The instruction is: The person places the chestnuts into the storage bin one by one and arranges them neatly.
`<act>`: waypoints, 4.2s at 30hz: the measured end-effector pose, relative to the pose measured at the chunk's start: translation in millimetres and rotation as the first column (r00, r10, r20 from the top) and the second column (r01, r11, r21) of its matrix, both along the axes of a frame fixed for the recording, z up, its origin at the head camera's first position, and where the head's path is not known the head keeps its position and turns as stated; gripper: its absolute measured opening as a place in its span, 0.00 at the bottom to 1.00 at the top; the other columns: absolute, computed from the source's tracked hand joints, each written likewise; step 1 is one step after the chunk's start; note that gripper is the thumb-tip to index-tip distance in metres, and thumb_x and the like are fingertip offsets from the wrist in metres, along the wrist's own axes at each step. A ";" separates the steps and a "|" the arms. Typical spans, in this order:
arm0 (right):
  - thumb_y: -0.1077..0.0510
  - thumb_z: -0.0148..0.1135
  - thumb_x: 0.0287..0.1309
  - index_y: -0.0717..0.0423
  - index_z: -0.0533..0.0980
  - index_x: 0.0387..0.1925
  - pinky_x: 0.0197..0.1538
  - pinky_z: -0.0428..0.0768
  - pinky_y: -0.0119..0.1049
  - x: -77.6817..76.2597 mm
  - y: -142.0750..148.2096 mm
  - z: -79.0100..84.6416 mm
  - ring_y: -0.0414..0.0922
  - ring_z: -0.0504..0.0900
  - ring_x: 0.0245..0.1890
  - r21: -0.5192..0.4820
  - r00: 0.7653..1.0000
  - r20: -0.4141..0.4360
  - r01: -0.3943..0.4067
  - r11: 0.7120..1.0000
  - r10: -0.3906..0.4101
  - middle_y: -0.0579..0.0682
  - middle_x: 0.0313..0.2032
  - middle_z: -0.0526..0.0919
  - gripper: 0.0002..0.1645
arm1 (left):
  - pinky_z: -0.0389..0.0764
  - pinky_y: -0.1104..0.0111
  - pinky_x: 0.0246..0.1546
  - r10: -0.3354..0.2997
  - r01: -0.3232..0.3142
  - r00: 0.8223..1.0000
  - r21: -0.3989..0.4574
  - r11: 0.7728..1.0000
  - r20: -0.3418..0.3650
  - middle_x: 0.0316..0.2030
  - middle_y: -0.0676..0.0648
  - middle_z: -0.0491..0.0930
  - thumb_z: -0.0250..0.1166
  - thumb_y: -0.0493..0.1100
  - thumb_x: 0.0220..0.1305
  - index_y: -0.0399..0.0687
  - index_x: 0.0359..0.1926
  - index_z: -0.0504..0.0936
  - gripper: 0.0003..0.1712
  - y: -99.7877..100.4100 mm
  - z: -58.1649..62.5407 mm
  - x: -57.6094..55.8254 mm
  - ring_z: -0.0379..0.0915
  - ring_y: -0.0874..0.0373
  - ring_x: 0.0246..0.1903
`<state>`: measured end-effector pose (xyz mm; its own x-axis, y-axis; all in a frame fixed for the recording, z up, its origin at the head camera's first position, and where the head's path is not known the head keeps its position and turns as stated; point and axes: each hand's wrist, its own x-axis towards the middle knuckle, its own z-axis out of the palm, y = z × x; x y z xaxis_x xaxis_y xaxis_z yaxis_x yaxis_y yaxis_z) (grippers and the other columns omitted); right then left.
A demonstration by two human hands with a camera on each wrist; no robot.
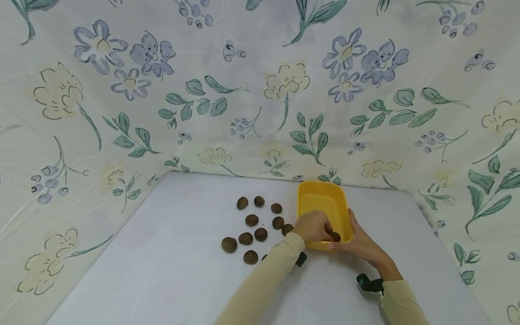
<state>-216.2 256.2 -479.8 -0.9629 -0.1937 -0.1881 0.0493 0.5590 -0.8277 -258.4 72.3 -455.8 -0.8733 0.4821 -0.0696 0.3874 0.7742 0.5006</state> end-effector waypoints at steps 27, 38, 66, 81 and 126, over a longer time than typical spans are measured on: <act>0.33 0.78 0.46 0.45 0.23 0.82 0.75 0.53 0.71 -2.1 -0.9 -1.0 0.63 0.54 0.79 0.026 1.000 -0.010 0.015 1.000 -0.014 0.61 0.83 0.41 0.85 | 0.68 0.75 0.24 0.175 -0.112 0.980 0.454 0.884 -0.099 0.34 0.45 0.86 0.74 0.51 0.64 0.48 0.52 0.90 0.18 -107.7 31.0 16.1 0.66 0.62 0.25; 0.33 0.78 0.45 0.42 0.24 0.82 0.75 0.54 0.72 -3.6 -0.9 -1.3 0.61 0.56 0.77 0.017 1.000 -0.019 0.003 1.000 -0.003 0.60 0.83 0.42 0.85 | 0.65 0.73 0.22 0.333 -0.207 0.932 0.539 0.816 -0.146 0.43 0.45 0.89 0.75 0.47 0.63 0.47 0.48 0.90 0.15 -198.0 32.7 30.2 0.61 0.63 0.19; 0.34 0.79 0.45 0.41 0.25 0.82 0.75 0.55 0.71 -5.3 1.5 -1.9 0.60 0.58 0.76 -0.007 1.000 -0.030 -0.006 1.000 0.006 0.59 0.83 0.44 0.85 | 0.82 0.53 0.51 0.475 -0.455 0.880 0.241 0.857 -0.029 0.49 0.43 0.90 0.74 0.54 0.62 0.42 0.51 0.89 0.24 -273.5 -3.3 66.3 0.82 0.45 0.52; 0.34 0.79 0.44 0.41 0.25 0.82 0.75 0.55 0.71 -4.9 1.5 -1.3 0.60 0.58 0.76 -0.006 1.000 -0.026 0.002 1.000 -0.002 0.59 0.83 0.43 0.85 | 0.82 0.45 0.50 0.479 -0.477 0.877 0.053 0.878 -0.047 0.55 0.39 0.87 0.77 0.62 0.54 0.44 0.52 0.88 0.33 -266.2 -14.7 74.3 0.79 0.36 0.60; 0.34 0.79 0.44 0.41 0.23 0.82 0.76 0.53 0.71 -5.5 2.9 -2.8 0.61 0.55 0.78 -0.018 1.000 -0.016 -0.003 1.000 0.003 0.58 0.84 0.40 0.86 | 0.72 0.70 0.30 0.454 -0.407 0.886 0.309 0.860 -0.097 0.49 0.40 0.89 0.78 0.51 0.56 0.41 0.51 0.88 0.26 -245.6 1.0 69.6 0.77 0.54 0.33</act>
